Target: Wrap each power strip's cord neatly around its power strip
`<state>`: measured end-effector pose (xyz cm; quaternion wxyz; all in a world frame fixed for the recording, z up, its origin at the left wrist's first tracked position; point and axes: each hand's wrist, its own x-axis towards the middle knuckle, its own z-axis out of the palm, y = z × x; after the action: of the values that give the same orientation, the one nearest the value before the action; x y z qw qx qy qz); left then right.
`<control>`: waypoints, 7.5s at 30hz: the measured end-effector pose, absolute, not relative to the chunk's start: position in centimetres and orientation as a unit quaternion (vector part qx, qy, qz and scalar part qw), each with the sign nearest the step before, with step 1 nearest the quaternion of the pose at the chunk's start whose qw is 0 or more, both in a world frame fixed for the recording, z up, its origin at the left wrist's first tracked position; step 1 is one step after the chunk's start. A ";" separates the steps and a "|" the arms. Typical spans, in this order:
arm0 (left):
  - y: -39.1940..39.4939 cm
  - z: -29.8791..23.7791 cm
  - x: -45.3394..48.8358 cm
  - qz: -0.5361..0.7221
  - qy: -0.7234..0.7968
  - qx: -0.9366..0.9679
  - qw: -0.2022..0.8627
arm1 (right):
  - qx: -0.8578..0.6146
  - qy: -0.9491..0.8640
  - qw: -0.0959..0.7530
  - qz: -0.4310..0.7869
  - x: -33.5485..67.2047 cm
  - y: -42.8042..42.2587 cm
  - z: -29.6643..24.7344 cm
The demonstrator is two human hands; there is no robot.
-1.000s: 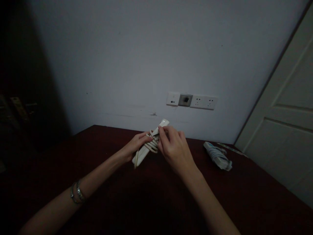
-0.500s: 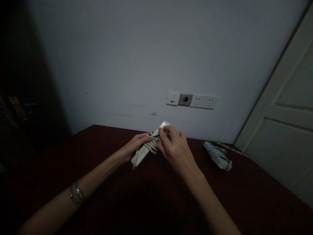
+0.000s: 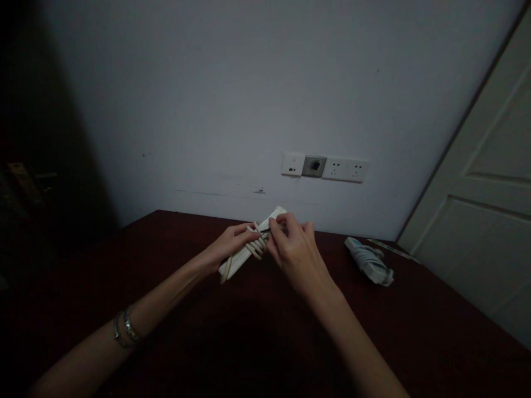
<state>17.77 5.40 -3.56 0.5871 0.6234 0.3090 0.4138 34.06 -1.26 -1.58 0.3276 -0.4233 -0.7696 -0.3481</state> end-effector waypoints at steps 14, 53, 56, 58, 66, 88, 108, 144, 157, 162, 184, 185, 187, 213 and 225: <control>5.5 -3.5 18.0 0.434 0.315 0.652 0.536 | -0.431 -0.761 0.326 -0.358 33.8 -1.2 -1.9; 4.3 -1.2 15.4 0.550 0.203 0.793 0.166 | -0.282 -0.775 0.407 -0.393 34.4 -2.4 -1.3; 4.3 -0.8 15.1 0.536 0.182 0.802 0.191 | -0.290 -0.777 0.396 -0.395 34.6 -2.8 -1.0; 4.2 -0.6 14.9 0.528 0.173 0.805 0.208 | -0.291 -0.776 0.396 -0.396 34.8 -3.0 -0.7; 3.6 -0.6 15.5 0.527 0.149 0.752 0.367 | -0.293 -0.783 0.448 -0.317 34.5 -3.6 -0.7; 3.4 -1.5 15.8 0.549 0.127 0.697 0.443 | -0.261 -0.768 0.501 -0.302 33.1 -5.1 0.7; 2.8 -1.6 16.4 0.570 0.188 0.708 0.372 | -0.290 -0.776 0.408 -0.384 33.5 -4.3 0.6; 4.1 -2.2 16.4 0.510 0.232 0.759 0.332 | -0.284 -0.805 0.422 -0.305 34.6 -3.3 -0.2; 3.8 -1.9 16.5 0.475 0.169 0.713 0.488 | -0.278 -0.786 0.445 -0.327 34.3 -3.1 -0.8; 3.5 -2.0 16.8 0.493 0.179 0.697 0.489 | -0.279 -0.795 0.445 -0.304 34.0 -3.4 -0.6; 2.9 -2.4 18.0 0.530 0.266 0.675 0.439 | -0.323 -0.752 0.532 -0.218 33.9 -2.7 -1.1; 2.7 -2.4 18.1 0.539 0.265 0.666 0.442 | -0.329 -0.742 0.545 -0.209 33.8 -2.6 -1.1; 2.6 -2.3 18.1 0.547 0.261 0.659 0.447 | -0.330 -0.733 0.558 -0.207 33.6 -2.7 -1.1; 3.3 -3.1 18.0 0.292 0.243 0.424 0.822 | -0.349 -0.793 0.493 -0.075 35.8 -2.5 -0.5; 3.1 -3.3 17.6 0.251 0.233 0.463 0.817 | -0.349 -0.738 0.577 -0.032 35.8 -2.8 -0.1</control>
<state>17.61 3.06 -3.25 0.8170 0.4634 0.2334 0.2515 35.80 -2.77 -0.11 0.5767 -0.3486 -0.7381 -0.0316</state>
